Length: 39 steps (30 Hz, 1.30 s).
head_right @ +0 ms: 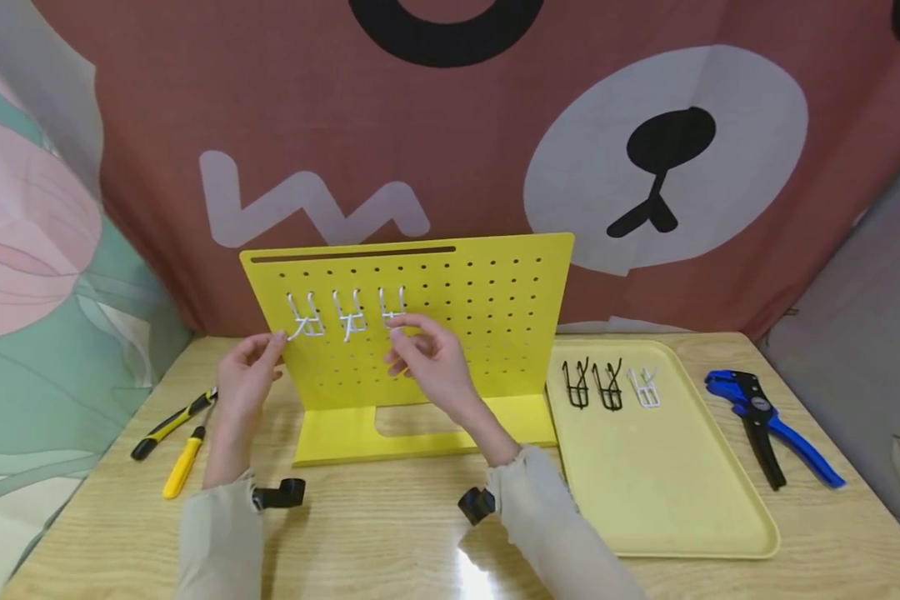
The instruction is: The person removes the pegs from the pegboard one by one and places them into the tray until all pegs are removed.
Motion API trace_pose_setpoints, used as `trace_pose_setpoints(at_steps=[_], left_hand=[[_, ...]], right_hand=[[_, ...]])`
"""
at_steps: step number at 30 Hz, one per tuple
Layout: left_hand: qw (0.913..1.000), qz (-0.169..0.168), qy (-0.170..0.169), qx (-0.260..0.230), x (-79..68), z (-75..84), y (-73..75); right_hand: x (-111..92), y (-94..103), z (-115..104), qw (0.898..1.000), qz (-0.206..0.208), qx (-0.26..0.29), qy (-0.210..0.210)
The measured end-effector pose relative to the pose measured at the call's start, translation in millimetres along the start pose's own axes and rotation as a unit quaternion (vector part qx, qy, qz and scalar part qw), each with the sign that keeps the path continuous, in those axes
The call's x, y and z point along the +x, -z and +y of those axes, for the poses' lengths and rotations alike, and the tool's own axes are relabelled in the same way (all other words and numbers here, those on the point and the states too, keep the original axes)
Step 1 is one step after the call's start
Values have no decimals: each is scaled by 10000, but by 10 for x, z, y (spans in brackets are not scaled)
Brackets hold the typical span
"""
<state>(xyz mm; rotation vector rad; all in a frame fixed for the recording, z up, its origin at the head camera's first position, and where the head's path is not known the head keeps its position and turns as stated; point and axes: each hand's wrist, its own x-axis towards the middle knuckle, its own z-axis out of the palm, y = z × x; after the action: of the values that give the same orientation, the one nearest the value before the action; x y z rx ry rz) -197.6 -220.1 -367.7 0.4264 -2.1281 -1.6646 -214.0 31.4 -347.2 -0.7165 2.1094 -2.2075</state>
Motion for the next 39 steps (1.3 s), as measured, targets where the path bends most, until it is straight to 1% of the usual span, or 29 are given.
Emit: trace_pose_setpoints(at_steps=[6,12,22,26,33,39], left_hand=[[10000,-13,26,11,1,1,1],[9999,-24,90,77,-5,16,9],[9998,-100,135,107,-18,25,13],[9998,-135,74,103,-20,28,18],[9998,-80,138,153,-16,14,18],[9998,-71,130,143,-15,12,12]], right_hand=[[5,6,9,9999,-82,-86,-1],[13,10,-32,9990,-189,-389,-62],[-16,-13,-57,9982,-123,-530,-248],[-25,-15,-58,9980,-121,-571,-235],[-44,-15,-55,9968,-341,-722,-50],[-32,-4,-35,9967,-296,-751,1]])
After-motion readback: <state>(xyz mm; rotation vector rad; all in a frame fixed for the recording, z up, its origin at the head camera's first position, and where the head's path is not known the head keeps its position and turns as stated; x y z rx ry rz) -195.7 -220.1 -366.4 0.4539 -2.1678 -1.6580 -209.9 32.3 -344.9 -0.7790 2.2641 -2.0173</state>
